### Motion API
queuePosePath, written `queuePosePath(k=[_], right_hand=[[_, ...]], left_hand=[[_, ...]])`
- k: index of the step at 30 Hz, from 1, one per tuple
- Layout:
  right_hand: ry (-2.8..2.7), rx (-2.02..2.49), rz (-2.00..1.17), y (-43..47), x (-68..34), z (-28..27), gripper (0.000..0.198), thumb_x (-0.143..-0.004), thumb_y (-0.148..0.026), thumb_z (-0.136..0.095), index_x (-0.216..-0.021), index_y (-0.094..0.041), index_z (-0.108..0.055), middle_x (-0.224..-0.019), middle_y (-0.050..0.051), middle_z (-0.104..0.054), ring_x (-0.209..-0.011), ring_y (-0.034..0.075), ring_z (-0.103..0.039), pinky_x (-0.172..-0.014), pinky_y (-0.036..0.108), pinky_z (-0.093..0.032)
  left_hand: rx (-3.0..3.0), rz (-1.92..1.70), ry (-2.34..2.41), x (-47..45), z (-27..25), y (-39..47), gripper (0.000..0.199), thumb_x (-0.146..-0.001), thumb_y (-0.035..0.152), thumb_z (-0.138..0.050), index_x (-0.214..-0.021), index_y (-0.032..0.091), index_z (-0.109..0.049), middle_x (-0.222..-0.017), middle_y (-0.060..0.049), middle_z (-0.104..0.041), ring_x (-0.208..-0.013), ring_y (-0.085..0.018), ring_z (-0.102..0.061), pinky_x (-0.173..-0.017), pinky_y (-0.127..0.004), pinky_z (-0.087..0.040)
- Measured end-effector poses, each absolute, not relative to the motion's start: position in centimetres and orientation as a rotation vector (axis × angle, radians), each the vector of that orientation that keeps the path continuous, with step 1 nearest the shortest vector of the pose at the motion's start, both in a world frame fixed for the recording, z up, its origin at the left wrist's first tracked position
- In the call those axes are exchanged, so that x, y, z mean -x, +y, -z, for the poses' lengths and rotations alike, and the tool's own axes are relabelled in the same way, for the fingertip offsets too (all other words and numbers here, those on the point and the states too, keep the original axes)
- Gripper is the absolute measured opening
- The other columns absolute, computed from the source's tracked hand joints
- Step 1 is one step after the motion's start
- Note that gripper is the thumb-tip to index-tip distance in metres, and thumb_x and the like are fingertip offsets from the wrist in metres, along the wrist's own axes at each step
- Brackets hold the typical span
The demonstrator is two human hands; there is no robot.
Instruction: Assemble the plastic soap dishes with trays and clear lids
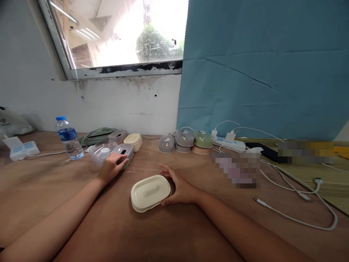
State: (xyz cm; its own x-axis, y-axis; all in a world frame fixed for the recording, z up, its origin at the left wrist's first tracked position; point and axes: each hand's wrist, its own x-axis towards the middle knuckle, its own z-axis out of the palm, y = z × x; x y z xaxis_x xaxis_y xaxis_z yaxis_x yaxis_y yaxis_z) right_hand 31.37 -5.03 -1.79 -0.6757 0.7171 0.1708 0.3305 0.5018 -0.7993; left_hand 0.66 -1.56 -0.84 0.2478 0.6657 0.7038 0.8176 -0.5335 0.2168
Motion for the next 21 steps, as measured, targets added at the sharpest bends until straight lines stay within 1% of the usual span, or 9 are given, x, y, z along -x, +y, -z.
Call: queuePosePath(k=[11,15,21], right_hand=[[-2.266,0.86,-1.051,-5.06,-31.35,1.76,0.11,-0.049,-0.04,-0.078,-0.134,-0.027,-0.01,-0.128,0.012,-0.035,-0.119,0.027,-0.036,-0.101,0.046,-0.026],[-2.273,0.869,-1.046,-5.07,-31.35,1.68,0.11,-0.049,-0.04,-0.078,-0.134,-0.026,-0.01,-0.127,0.012,-0.036,-0.119,0.027,-0.036,-0.101,0.046,-0.026],[-2.269,0.871,-1.048,-5.14,-31.35,1.55,0.11,-0.05,-0.039,-0.078,-0.135,-0.027,-0.01,-0.128,0.011,-0.036,-0.119,0.027,-0.037,-0.101,0.045,-0.026]], left_hand=[[2.328,1.198,-1.432,-0.12,0.99,-1.35,0.022,-0.08,0.03,-0.05,-0.094,0.017,-0.062,-0.089,-0.006,-0.067,-0.085,-0.021,-0.058,-0.081,-0.037,-0.044],[2.358,1.191,-1.443,0.02,0.93,-1.34,0.022,-0.079,0.03,-0.051,-0.093,0.017,-0.063,-0.088,-0.006,-0.067,-0.084,-0.021,-0.058,-0.078,-0.035,-0.045],[2.394,1.181,-1.441,0.31,0.9,-1.27,0.023,-0.08,0.03,-0.051,-0.094,0.017,-0.063,-0.089,-0.007,-0.067,-0.086,-0.021,-0.059,-0.078,-0.034,-0.046]])
